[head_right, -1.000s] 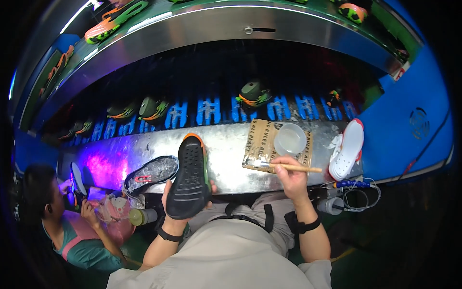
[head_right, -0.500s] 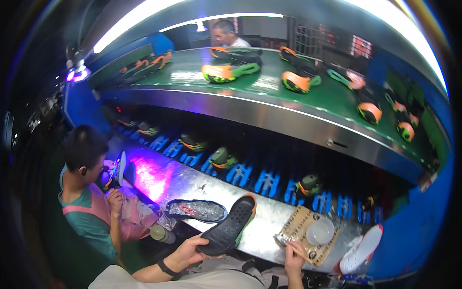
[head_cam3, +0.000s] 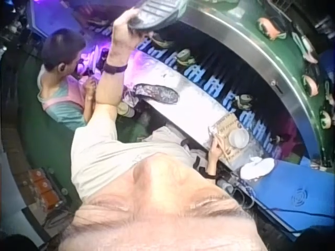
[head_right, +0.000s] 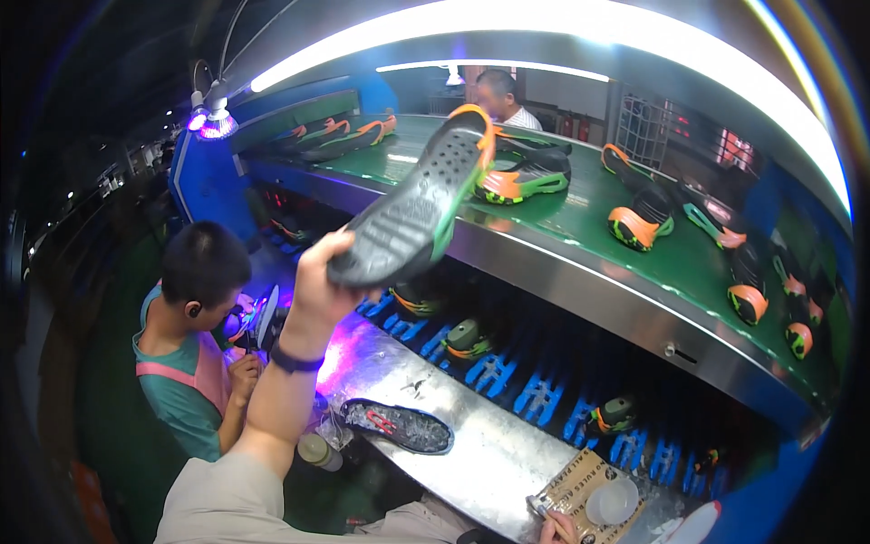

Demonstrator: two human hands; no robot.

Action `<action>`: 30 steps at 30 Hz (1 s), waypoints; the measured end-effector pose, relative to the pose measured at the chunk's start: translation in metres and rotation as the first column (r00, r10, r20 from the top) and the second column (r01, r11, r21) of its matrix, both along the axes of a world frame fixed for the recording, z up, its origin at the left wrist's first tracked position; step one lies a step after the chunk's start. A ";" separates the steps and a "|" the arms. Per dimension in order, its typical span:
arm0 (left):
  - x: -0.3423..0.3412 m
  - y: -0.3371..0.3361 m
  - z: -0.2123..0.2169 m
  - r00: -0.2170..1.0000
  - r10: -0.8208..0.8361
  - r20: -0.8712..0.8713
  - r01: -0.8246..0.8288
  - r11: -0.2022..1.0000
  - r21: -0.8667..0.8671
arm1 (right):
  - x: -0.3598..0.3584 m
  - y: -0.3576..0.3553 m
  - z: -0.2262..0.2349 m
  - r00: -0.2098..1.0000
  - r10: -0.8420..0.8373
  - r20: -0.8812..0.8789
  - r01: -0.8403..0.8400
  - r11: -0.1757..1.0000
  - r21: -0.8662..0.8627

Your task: Applying glue to the edges and surfaces of shoe soles using a brush before placing them on a conveyor.

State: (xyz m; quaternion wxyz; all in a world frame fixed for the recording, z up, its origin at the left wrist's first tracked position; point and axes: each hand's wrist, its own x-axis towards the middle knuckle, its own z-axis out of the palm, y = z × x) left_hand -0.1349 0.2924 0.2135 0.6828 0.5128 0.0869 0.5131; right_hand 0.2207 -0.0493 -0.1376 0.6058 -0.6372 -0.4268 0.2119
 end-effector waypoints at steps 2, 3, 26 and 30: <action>0.017 0.041 0.021 0.976 0.206 -0.066 -0.209 0.977 -0.042 | 0.002 -0.006 0.007 0.990 0.011 0.140 -0.004 0.999 -0.051; 0.021 0.061 0.033 0.972 0.227 -0.062 -0.230 0.972 -0.046 | 0.001 -0.007 0.006 0.990 0.003 0.138 0.003 0.999 -0.047; -0.165 0.368 0.069 -0.701 0.478 -0.530 -0.437 0.300 0.848 | -0.002 0.001 0.020 0.954 0.011 0.301 0.025 0.993 -0.114; -0.132 0.346 0.053 -0.629 0.596 -0.499 -0.573 0.078 0.816 | -0.005 0.001 0.024 0.965 0.002 0.264 0.027 0.994 -0.107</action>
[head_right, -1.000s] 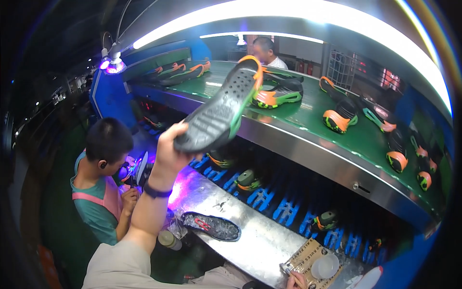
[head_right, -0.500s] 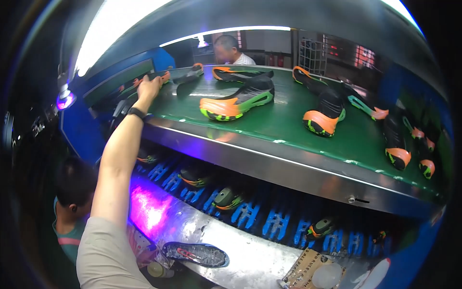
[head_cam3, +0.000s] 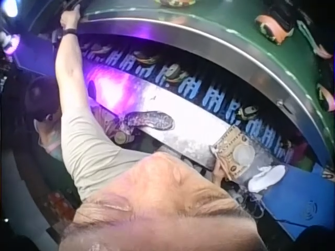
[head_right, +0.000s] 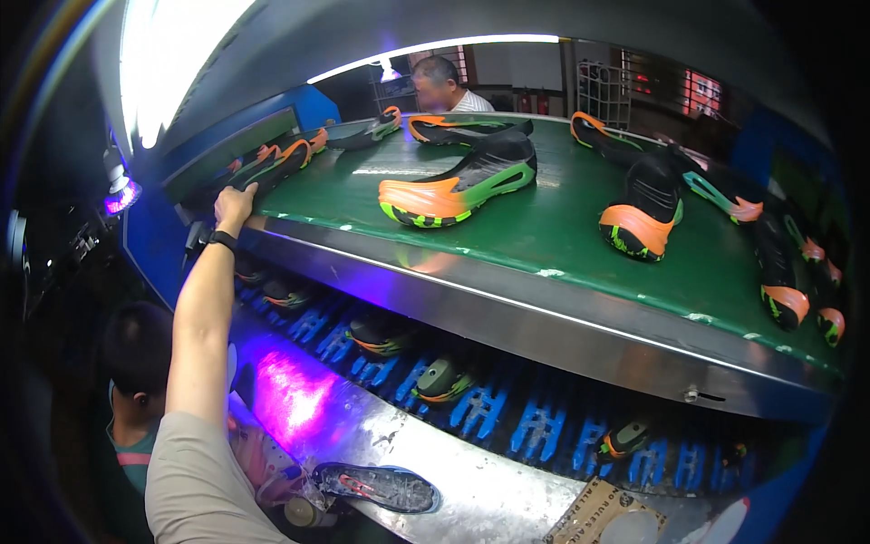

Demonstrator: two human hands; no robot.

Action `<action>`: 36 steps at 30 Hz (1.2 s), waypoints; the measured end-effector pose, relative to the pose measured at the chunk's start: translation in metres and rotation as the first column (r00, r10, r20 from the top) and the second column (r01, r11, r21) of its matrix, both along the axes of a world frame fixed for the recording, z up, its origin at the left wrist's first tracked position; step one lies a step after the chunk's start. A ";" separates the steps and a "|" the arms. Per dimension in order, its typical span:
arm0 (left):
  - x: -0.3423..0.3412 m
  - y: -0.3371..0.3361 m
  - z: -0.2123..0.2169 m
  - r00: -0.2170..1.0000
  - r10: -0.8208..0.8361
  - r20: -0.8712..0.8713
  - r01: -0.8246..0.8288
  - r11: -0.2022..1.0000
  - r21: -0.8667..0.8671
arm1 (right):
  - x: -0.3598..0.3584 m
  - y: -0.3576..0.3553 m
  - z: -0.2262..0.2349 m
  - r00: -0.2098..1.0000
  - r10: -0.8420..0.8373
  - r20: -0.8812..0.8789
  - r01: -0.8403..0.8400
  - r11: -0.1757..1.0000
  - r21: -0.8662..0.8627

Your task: Applying glue to the edges and surfaces of shoe soles using a brush before placing them on a conveyor.

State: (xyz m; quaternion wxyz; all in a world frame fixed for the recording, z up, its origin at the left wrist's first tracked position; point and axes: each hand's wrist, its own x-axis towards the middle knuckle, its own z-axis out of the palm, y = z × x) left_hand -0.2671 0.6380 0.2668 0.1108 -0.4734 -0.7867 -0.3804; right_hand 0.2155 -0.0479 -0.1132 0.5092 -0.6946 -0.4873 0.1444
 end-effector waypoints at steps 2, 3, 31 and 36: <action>0.009 -0.014 -0.006 0.997 0.037 0.068 -0.045 0.992 0.114 | -0.003 0.003 0.007 0.994 -0.010 0.109 0.010 1.000 -0.003; 0.007 -0.019 -0.009 0.998 0.062 0.025 -0.066 0.982 0.178 | -0.003 0.002 0.006 0.994 -0.002 0.111 0.001 1.000 0.005; 0.213 -0.456 -0.288 -0.433 -0.100 0.896 0.851 0.282 0.443 | 0.097 -0.011 0.108 0.951 -0.311 -0.007 0.307 0.943 -0.127; 0.222 -0.518 -0.281 -0.616 0.598 0.513 0.604 -0.061 0.795 | 0.097 0.002 0.097 0.956 -0.215 0.199 0.266 0.921 -0.285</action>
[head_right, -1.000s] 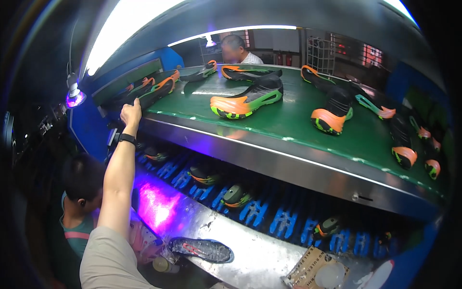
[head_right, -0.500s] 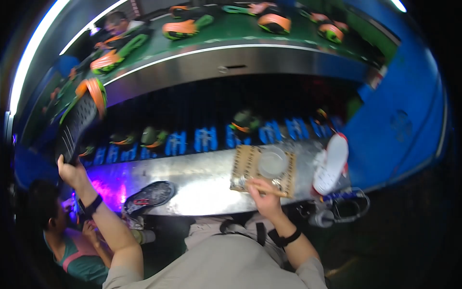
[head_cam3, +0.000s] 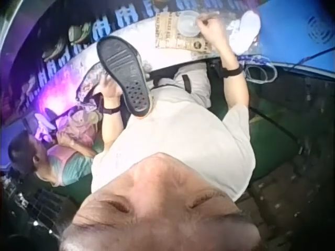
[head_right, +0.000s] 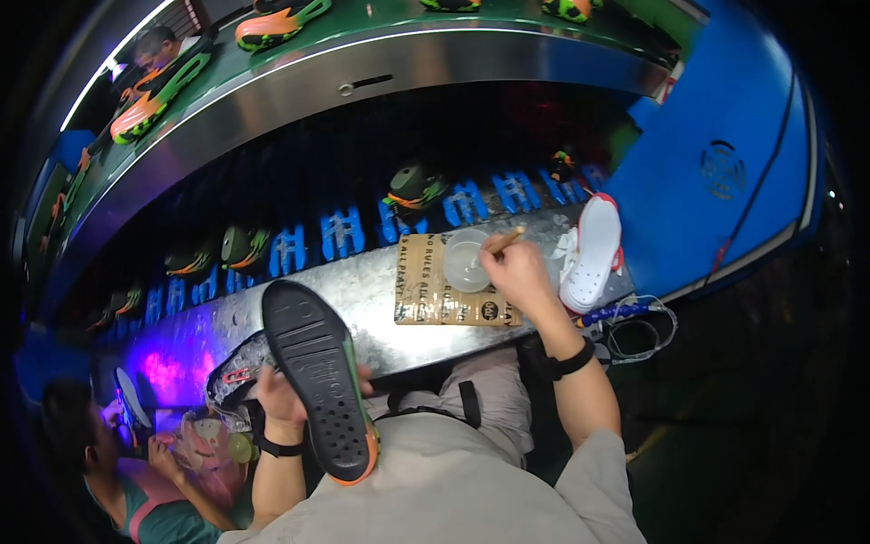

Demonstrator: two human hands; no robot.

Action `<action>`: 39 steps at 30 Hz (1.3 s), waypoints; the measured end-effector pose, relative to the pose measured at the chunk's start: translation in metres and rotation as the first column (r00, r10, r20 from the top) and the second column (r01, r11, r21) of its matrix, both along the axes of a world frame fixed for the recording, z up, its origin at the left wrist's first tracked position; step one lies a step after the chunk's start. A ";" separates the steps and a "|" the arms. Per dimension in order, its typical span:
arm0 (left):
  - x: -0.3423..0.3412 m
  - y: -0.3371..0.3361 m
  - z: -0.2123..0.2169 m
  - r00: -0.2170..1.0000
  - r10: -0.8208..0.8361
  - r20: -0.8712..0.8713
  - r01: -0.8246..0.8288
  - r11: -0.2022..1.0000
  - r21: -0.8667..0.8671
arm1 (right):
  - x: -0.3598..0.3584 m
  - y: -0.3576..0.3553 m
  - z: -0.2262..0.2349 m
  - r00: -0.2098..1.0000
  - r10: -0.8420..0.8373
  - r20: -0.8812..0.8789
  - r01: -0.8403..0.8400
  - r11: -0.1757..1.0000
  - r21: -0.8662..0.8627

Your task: Applying glue to the edges and surfaces of shoe soles using a brush before placing them on a conveyor.

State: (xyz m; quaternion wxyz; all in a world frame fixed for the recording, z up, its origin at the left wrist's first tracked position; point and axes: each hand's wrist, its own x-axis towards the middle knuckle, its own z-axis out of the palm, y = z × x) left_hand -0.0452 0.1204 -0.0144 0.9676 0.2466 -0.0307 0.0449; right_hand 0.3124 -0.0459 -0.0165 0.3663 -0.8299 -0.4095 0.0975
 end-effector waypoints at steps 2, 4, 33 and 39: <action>-0.014 -0.013 -0.007 0.998 0.004 -0.055 -0.002 0.999 0.043 | -0.002 -0.003 0.006 0.992 -0.040 -0.117 0.052 0.994 0.100; -0.023 -0.016 -0.010 0.997 -0.031 -0.077 0.033 0.999 0.021 | -0.007 -0.008 0.011 0.990 -0.038 -0.135 0.061 0.983 0.175; -0.005 -0.004 0.011 0.930 0.311 -0.198 -0.192 0.867 0.460 | -0.117 0.027 0.034 0.862 0.505 0.042 -0.456 0.736 0.500; -0.004 0.000 0.015 0.917 0.352 -0.186 -0.222 0.841 0.494 | -0.126 0.017 0.033 0.817 0.577 0.014 -0.514 0.715 0.474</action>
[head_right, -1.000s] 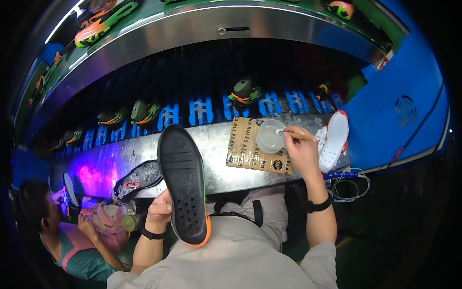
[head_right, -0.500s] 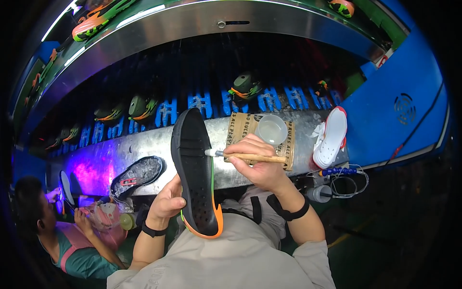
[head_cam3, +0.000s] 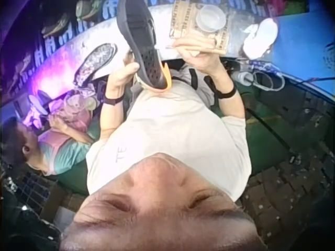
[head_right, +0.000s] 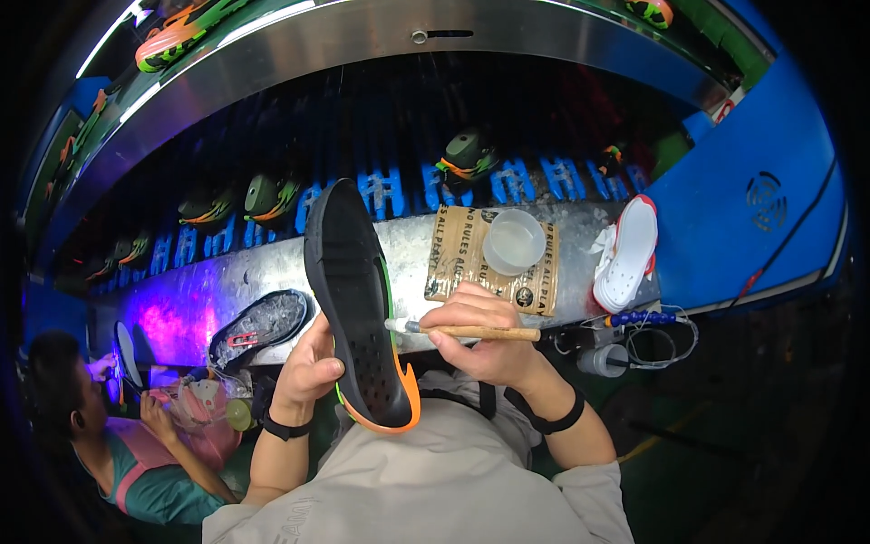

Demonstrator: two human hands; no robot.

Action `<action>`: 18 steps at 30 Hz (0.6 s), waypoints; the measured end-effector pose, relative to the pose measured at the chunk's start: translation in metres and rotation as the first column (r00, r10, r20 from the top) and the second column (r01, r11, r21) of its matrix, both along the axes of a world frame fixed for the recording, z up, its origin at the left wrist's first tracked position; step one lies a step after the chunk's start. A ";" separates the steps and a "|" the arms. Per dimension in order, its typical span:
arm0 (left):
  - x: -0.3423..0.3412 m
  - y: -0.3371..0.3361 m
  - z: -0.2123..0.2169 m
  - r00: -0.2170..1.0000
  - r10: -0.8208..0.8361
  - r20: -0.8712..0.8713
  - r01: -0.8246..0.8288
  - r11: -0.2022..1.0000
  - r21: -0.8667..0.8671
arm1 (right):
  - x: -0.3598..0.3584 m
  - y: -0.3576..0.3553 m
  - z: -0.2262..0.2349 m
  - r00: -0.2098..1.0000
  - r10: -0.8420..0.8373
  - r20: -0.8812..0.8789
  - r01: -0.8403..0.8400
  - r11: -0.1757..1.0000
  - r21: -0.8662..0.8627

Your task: Applying glue to the edges and surfaces of shoe soles using a brush before placing them on a conveyor.

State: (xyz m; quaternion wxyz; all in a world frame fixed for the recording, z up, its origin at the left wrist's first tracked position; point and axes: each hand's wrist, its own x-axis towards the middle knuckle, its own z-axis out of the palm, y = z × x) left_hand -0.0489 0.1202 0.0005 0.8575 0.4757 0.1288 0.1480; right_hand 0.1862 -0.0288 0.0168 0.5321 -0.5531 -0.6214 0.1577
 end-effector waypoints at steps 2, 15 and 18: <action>0.002 0.002 0.000 1.000 0.011 -0.006 -0.011 1.000 0.022 | -0.006 0.000 0.005 1.000 0.008 -0.003 -0.008 1.000 0.000; 0.000 0.009 0.006 0.988 0.149 0.041 -0.154 0.973 0.173 | -0.039 -0.010 0.031 0.965 -0.004 0.262 0.023 0.997 -0.072; -0.002 0.010 0.009 0.979 0.194 0.059 -0.202 0.959 0.200 | -0.040 -0.017 0.032 0.972 0.010 0.234 0.006 0.997 -0.071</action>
